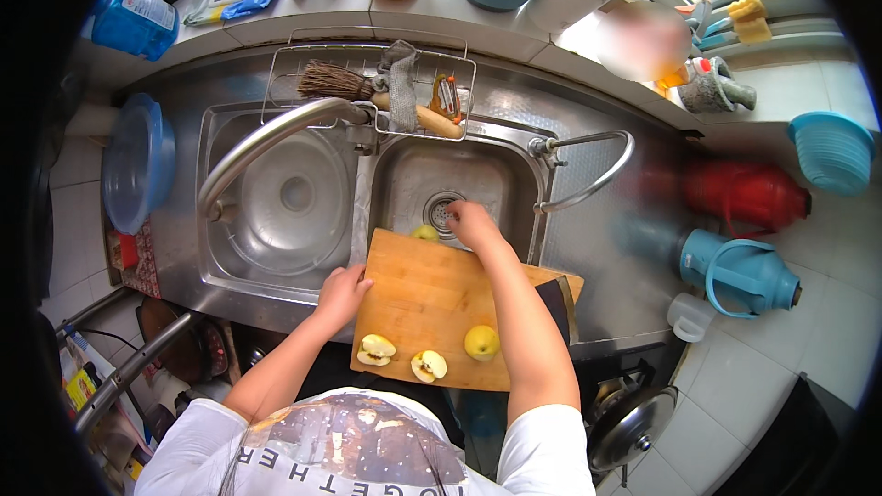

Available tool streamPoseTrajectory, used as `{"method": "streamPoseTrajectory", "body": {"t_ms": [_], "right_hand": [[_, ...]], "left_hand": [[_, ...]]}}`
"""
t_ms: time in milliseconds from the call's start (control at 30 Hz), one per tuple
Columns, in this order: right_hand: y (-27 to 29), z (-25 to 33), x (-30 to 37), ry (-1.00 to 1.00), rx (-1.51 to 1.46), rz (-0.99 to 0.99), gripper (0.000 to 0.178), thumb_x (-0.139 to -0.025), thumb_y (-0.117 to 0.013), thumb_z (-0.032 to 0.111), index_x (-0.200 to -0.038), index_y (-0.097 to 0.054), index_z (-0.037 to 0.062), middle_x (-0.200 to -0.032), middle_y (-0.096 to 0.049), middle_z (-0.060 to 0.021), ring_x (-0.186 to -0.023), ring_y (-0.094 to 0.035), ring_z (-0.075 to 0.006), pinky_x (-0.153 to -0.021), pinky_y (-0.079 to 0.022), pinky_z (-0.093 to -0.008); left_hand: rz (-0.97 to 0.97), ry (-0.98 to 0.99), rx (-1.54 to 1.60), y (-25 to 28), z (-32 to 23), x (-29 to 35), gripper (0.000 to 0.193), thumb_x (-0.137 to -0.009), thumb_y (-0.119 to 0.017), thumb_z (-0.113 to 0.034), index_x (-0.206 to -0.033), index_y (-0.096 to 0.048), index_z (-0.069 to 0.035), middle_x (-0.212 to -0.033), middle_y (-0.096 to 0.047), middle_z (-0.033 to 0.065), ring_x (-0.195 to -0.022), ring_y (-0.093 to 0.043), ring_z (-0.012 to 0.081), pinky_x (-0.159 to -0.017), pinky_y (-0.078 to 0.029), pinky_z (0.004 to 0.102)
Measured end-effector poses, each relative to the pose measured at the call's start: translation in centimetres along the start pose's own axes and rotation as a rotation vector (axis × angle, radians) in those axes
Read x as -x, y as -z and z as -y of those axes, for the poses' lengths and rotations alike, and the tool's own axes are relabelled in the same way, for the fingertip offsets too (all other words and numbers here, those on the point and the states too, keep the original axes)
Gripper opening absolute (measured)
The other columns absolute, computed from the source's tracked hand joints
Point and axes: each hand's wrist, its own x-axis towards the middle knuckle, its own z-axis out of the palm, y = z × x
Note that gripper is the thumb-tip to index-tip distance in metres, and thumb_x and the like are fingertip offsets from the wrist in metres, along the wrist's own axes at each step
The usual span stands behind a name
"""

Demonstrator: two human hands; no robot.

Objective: The person retrieves apples from a refrigerator, washes them in a sink, and then uses a knife to cut them on a wooden cutting board. The person slices the apples into halves and quarters, removing the cores.

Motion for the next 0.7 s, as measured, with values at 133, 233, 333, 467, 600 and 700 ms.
{"method": "streamPoseTrajectory", "body": {"t_ms": [133, 233, 333, 467, 600, 700], "right_hand": [[-1.8, -0.7, -2.4, 0.06, 0.091, 0.237, 0.037, -0.071, -0.067, 0.017, -0.107, -0.059, 0.0079, -0.094, -0.062, -0.0168, -0.088, -0.06, -0.0301, -0.077, -0.048, -0.0358], [-3.3, -1.1, -3.3, 0.195, 0.19, 0.363, 0.048, -0.071, -0.067, 0.017, -0.116, -0.053, 0.0143, -0.107, -0.056, -0.0175, -0.093, -0.058, -0.0317, -0.08, -0.047, -0.0368], [-3.9, -0.1, -3.6, 0.304, 0.391, 0.456, 0.055, -0.069, -0.067, 0.015, -0.121, -0.049, 0.0196, -0.114, -0.049, -0.0168, -0.096, -0.057, -0.033, -0.08, -0.047, -0.0387], [-4.0, 0.9, -4.5, 0.417, 0.547, 0.535, 0.054, -0.067, -0.068, 0.012, -0.117, -0.051, 0.0189, -0.112, -0.05, -0.0153, -0.096, -0.057, -0.0327, -0.077, -0.049, -0.0402], [-4.0, 0.4, -4.7, 0.428, 0.45, 0.512, 0.054, -0.064, -0.07, 0.014, -0.116, -0.053, 0.0149, -0.114, -0.05, -0.0151, -0.098, -0.055, -0.0345, -0.08, -0.048, -0.0399], [-3.3, -1.3, -4.5, 0.384, 0.193, 0.344, 0.059, -0.061, -0.074, 0.017, -0.116, -0.052, 0.0103, -0.113, -0.052, -0.0151, -0.097, -0.056, -0.0332, -0.081, -0.047, -0.0377]], "left_hand": [[0.005, 0.033, 0.056, 0.3, -0.3, 0.6, 0.028, -0.083, -0.057, -0.02, -0.105, -0.056, -0.004, -0.091, -0.062, 0.0171, -0.092, -0.055, 0.035, -0.076, -0.043, 0.0441], [0.026, 0.067, 0.093, 0.4, -0.2, 0.4, 0.027, -0.083, -0.056, -0.019, -0.105, -0.056, -0.003, -0.092, -0.062, 0.0178, -0.09, -0.056, 0.0357, -0.075, -0.044, 0.0436], [0.02, 0.062, 0.112, 0.1, 0.1, 0.4, 0.026, -0.084, -0.054, -0.018, -0.105, -0.055, -0.003, -0.093, -0.061, 0.0184, -0.088, -0.057, 0.0361, -0.073, -0.044, 0.0433], [0.024, 0.062, 0.159, 0.3, -0.1, 0.2, 0.025, -0.084, -0.053, -0.018, -0.105, -0.055, -0.003, -0.092, -0.061, 0.0182, -0.088, -0.057, 0.0361, -0.073, -0.044, 0.0429], [0.031, 0.065, 0.133, 0.2, 0.0, 0.1, 0.025, -0.084, -0.054, -0.018, -0.104, -0.056, -0.003, -0.092, -0.061, 0.018, -0.088, -0.057, 0.0355, -0.073, -0.044, 0.042], [0.048, 0.073, 0.156, 0.2, 0.2, 0.0, 0.026, -0.084, -0.055, -0.018, -0.104, -0.056, -0.003, -0.092, -0.062, 0.0173, -0.088, -0.057, 0.0341, -0.073, -0.045, 0.0406]]}}
